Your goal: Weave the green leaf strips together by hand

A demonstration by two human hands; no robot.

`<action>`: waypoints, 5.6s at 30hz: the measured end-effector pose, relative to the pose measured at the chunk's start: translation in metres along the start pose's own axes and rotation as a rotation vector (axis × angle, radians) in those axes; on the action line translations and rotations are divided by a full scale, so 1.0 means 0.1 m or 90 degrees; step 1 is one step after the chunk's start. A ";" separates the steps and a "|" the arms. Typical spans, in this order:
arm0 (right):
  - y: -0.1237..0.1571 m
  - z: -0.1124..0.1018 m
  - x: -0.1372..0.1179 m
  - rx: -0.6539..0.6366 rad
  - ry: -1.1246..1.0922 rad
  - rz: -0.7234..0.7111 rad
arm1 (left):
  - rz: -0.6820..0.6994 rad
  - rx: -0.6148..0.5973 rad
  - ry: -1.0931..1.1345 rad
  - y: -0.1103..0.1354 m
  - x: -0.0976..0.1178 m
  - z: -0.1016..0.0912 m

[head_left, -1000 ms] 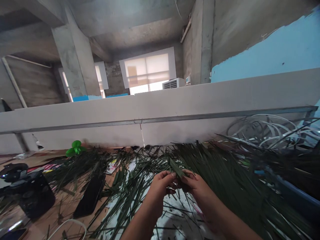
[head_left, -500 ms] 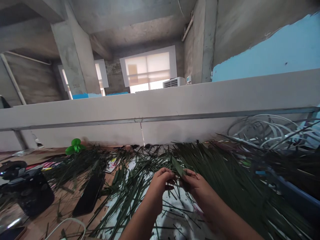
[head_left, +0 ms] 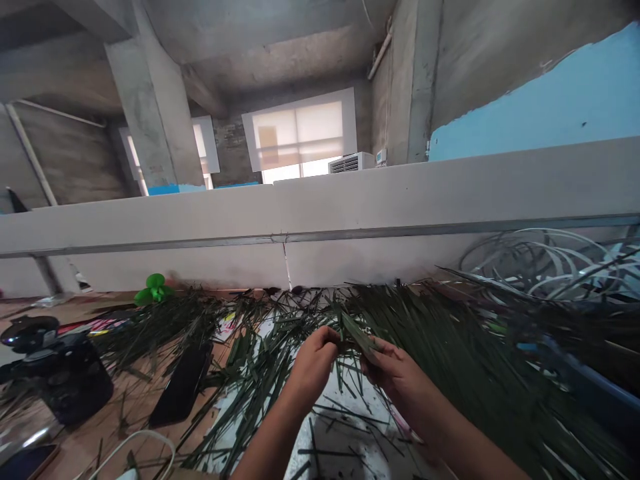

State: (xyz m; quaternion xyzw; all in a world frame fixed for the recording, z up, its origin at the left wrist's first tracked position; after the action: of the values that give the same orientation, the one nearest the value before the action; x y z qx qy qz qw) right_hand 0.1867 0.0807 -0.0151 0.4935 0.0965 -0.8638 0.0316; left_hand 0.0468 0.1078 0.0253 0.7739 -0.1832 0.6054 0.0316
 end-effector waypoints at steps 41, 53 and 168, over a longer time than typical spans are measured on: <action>0.02 0.08 0.01 -0.034 0.008 0.017 | 0.040 -0.050 0.483 0.00 -0.07 0.19; 0.08 0.06 -0.34 0.017 0.027 -0.008 | 0.040 -0.095 0.416 0.02 -0.05 0.25; 0.03 0.03 -0.53 -0.002 0.637 -0.184 | 0.036 -0.041 0.222 0.06 -0.02 0.34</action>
State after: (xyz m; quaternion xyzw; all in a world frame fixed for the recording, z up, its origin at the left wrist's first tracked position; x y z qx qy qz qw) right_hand 0.2116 0.0749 0.0321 0.8277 0.1681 -0.5176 -0.1370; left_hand 0.0760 0.0938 0.0137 0.6503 -0.2159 0.7250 0.0702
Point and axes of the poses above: each hand's wrist, its own y-axis away from the middle knuckle, its own z-axis out of the palm, x = y × z, the point moved 7 cm from there along -y, towards the middle knuckle, and after that the axes turned 6 degrees about -x, right-handed, at the moved point
